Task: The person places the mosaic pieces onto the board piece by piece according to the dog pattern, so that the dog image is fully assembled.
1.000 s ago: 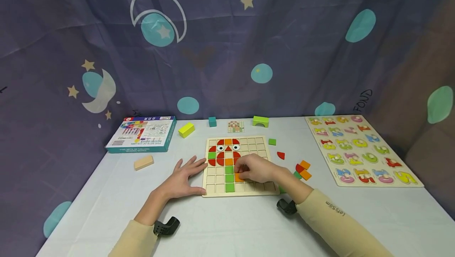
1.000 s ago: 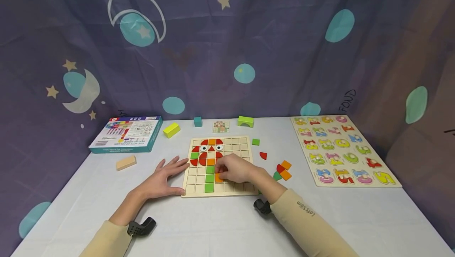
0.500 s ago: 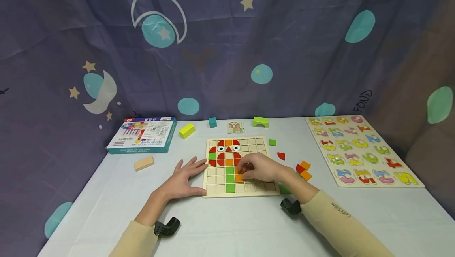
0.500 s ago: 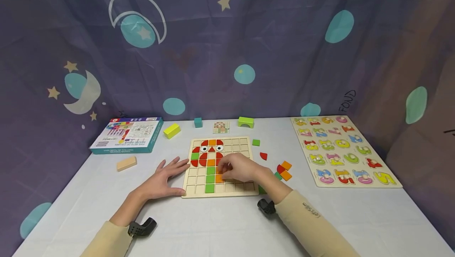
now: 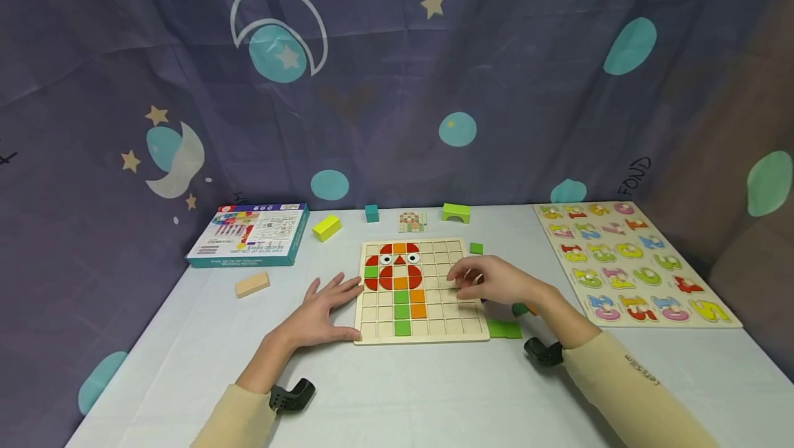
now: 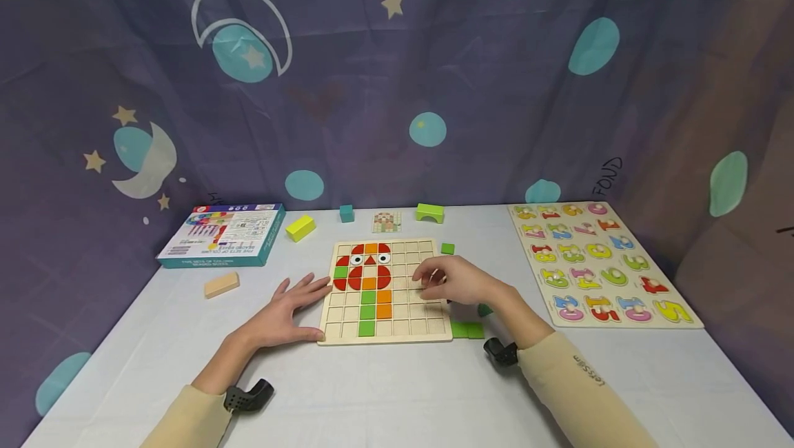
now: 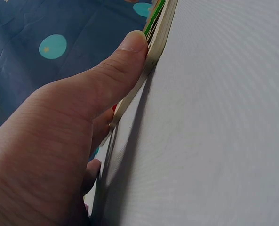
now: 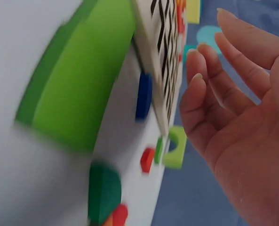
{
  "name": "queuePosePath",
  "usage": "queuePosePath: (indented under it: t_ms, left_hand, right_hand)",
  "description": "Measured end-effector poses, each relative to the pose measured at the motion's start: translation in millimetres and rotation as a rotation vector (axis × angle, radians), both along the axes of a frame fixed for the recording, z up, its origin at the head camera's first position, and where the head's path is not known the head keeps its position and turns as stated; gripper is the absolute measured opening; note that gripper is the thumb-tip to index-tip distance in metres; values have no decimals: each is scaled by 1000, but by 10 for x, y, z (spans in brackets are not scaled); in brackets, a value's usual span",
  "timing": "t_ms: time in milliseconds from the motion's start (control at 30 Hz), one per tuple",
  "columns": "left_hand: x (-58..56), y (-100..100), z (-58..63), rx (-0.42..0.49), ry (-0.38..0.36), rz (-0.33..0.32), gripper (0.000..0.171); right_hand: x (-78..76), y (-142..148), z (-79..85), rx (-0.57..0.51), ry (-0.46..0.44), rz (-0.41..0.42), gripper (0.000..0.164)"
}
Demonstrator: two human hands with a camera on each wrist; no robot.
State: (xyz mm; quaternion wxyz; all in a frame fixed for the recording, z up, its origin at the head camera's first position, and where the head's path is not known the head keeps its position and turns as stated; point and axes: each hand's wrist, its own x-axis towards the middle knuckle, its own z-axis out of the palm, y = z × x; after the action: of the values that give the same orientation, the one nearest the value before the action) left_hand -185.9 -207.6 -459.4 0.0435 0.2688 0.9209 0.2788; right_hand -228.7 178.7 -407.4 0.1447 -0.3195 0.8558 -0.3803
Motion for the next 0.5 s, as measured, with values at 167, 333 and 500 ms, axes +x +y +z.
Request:
queuePosePath:
  t_ms: [167,333,500]
  left_hand:
    - [-4,2,-3,7,-1,-2,93]
    - [-2,-2,-6,6,-11,3,94]
    - [-6,-4,-12,5,-8,5,94]
  right_hand:
    - [4,241,11,-3,13,-22,28]
    - [27,463,37,2,14,-64,29]
    - [50,659,49,22,3,-129,28]
